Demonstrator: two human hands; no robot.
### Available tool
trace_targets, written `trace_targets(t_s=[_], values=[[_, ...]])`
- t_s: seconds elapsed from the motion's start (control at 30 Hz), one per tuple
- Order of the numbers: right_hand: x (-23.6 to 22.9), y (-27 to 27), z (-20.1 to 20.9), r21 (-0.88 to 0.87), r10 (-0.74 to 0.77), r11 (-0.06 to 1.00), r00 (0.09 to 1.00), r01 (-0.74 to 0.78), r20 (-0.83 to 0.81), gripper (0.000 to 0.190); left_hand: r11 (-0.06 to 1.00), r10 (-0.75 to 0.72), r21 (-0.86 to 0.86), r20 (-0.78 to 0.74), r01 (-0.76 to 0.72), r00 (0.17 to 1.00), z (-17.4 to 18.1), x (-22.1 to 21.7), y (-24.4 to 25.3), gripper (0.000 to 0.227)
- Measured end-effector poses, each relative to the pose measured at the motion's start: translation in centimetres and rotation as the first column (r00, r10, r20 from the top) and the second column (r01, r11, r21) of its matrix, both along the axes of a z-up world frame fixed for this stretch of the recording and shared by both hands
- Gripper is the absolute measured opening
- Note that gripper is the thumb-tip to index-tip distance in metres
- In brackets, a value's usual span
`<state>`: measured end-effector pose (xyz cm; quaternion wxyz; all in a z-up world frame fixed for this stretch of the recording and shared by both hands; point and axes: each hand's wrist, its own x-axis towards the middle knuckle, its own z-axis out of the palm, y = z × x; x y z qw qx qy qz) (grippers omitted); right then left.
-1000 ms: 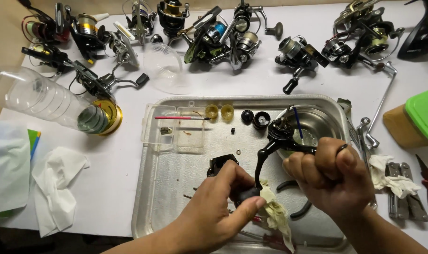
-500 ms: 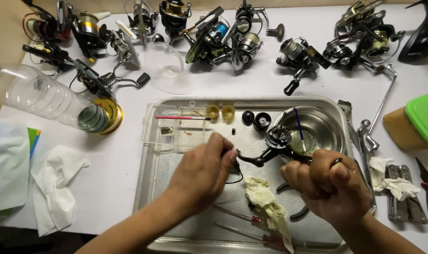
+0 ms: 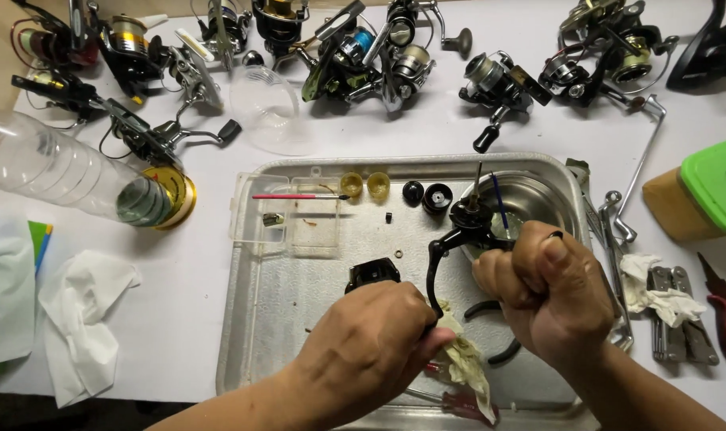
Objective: Disassembling a fishing reel using tools like a wrench and screwdriver to remove the rotor and internal components.
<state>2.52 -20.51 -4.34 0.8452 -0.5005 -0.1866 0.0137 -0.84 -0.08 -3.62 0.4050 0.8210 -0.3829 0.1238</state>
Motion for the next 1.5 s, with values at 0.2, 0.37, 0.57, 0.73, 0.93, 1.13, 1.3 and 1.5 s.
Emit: trace_targets(t_s=[0.2, 0.37, 0.57, 0.73, 0.93, 1.13, 1.3, 1.5], values=[[-0.8, 0.1, -0.1, -0.048, 0.043, 0.998, 0.999, -0.042, 0.017, 0.039, 0.997, -0.053, -0.052, 0.075, 0.057, 0.996, 1.2, -0.3, -0.7, 0.026], [-1.1, 0.3, 0.4, 0.038, 0.026, 0.999, 0.999, -0.025, -0.033, 0.039, 1.000, -0.023, -0.002, 0.151, 0.024, 0.988, 2.0, -0.2, -0.6, 0.030], [-0.7, 0.1, 0.2, 0.053, 0.044, 0.998, 0.999, -0.045, 0.011, 0.040, 0.993, 0.010, 0.110, 0.225, -0.035, 0.974, 1.8, 0.0, -0.6, 0.031], [-0.4, 0.1, 0.5, 0.110, -0.039, 0.993, 0.999, 0.039, -0.001, 0.041, 0.977, 0.061, 0.193, 0.133, -0.086, 0.989, 0.5, 0.8, 0.0, 0.024], [-0.4, -0.3, -0.3, 0.051, 0.054, 0.997, 0.999, -0.053, -0.001, 0.038, 0.998, -0.044, -0.046, 0.132, 0.050, 0.990, 3.2, 0.2, -0.6, 0.029], [-0.6, -0.2, 0.0, -0.016, 0.090, 0.996, 0.995, -0.090, 0.046, 0.037, 1.000, -0.021, 0.005, 0.200, 0.020, 0.980, 2.3, 0.1, -0.6, 0.032], [-1.6, 0.1, -0.4, -0.035, 0.069, 0.997, 0.996, -0.068, 0.049, 0.041, 0.997, -0.006, -0.075, 0.196, 0.021, 0.981, 3.4, -0.3, -0.8, 0.031], [-2.2, 1.2, 1.6, -0.252, 0.166, 0.965, 0.905, -0.068, 0.391, 0.041, 0.981, 0.192, -0.068, 0.178, -0.183, 0.965, 5.2, 1.9, 0.8, 0.018]])
